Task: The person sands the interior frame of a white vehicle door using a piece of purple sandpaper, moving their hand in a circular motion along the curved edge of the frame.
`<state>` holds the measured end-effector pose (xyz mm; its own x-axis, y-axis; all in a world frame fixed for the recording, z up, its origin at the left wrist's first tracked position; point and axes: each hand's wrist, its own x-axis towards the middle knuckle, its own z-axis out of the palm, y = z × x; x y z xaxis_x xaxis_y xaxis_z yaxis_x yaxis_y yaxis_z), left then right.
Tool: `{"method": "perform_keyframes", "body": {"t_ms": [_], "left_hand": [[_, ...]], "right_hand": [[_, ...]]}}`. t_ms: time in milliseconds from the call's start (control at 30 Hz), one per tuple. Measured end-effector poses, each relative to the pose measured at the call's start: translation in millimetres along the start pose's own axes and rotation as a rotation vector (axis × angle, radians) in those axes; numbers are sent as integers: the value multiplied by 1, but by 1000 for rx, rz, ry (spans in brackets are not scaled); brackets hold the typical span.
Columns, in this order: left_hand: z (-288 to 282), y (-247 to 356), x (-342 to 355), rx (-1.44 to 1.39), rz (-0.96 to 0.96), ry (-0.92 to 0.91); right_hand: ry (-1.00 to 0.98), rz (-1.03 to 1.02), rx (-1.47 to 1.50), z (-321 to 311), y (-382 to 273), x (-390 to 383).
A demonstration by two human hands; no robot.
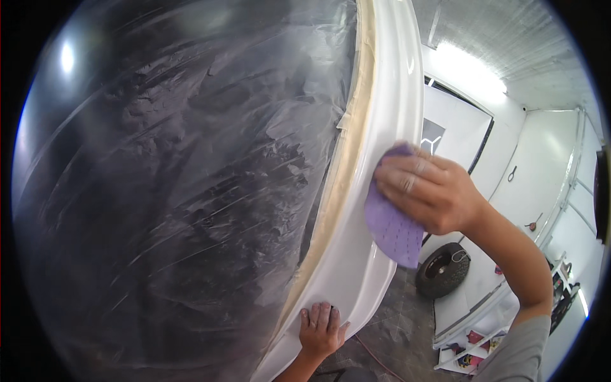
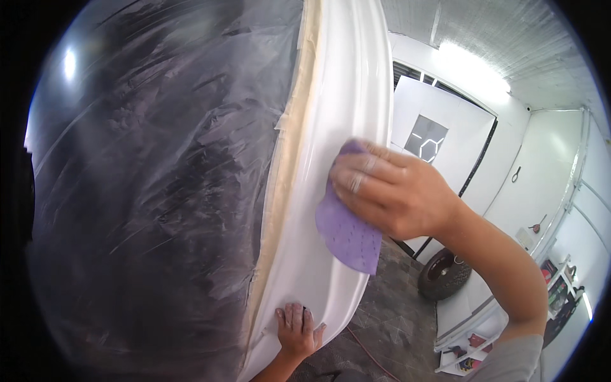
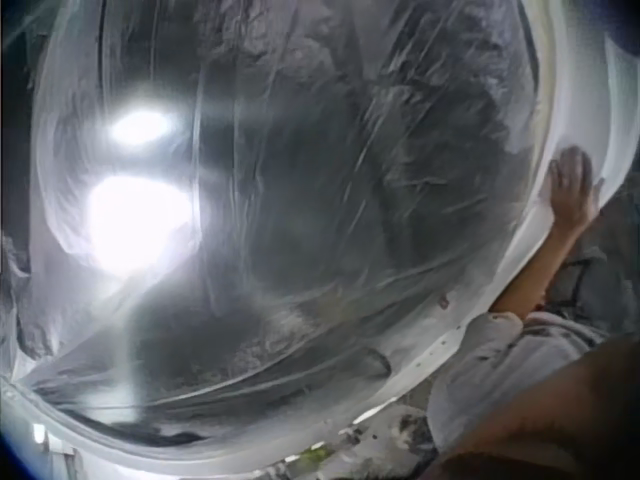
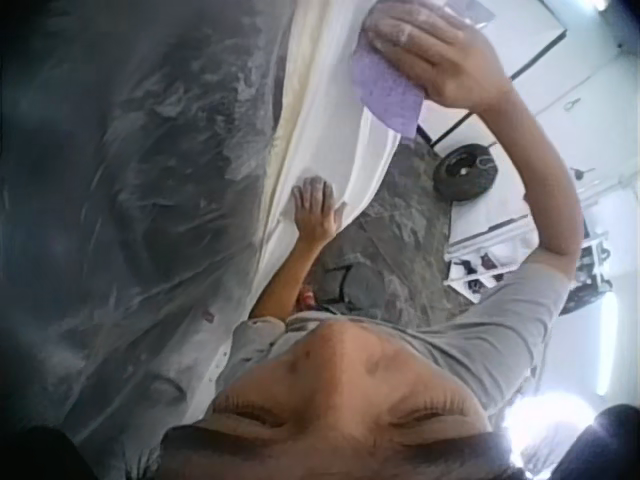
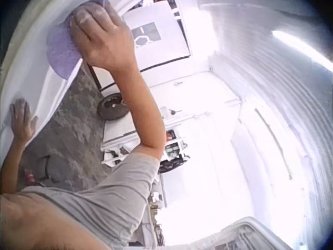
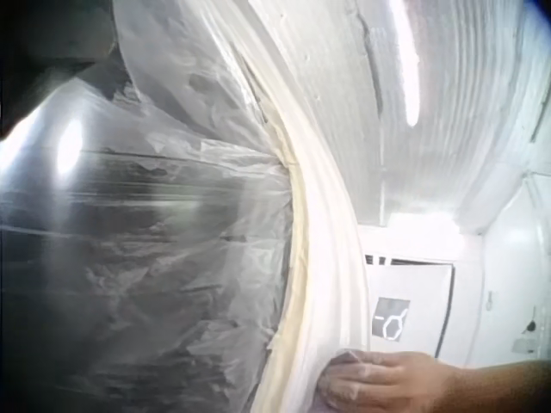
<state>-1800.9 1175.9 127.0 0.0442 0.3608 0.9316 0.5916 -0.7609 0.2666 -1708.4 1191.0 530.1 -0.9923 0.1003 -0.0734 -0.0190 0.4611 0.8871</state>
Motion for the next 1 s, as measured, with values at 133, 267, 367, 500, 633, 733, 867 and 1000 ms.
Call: {"method": "perform_keyframes", "body": {"t_ms": [133, 267, 367, 500, 633, 733, 867, 1000], "left_hand": [[0, -3, 1, -1, 43, 13], [0, -5, -1, 8, 52, 1], [0, -1, -2, 15, 55, 9], [2, -5, 0, -20, 67, 22], [3, -5, 0, 8, 60, 49], [2, -5, 2, 17, 20, 40], [4, -5, 1, -25, 20, 46], [-2, -4, 1, 19, 15, 41]], "right_hand": [[-201, -86, 165, 3, -54, 18], [-66, 169, -25, -14, 6, 12], [-114, 407, 263, -4, -38, 10], [-151, 40, 344, -11, 2, 12], [-187, 193, 131, -8, -20, 4], [-294, -72, 398, 10, -71, 11], [-109, 105, 146, -16, 4, 2], [-238, 510, 667, -1, -69, 8]]}}
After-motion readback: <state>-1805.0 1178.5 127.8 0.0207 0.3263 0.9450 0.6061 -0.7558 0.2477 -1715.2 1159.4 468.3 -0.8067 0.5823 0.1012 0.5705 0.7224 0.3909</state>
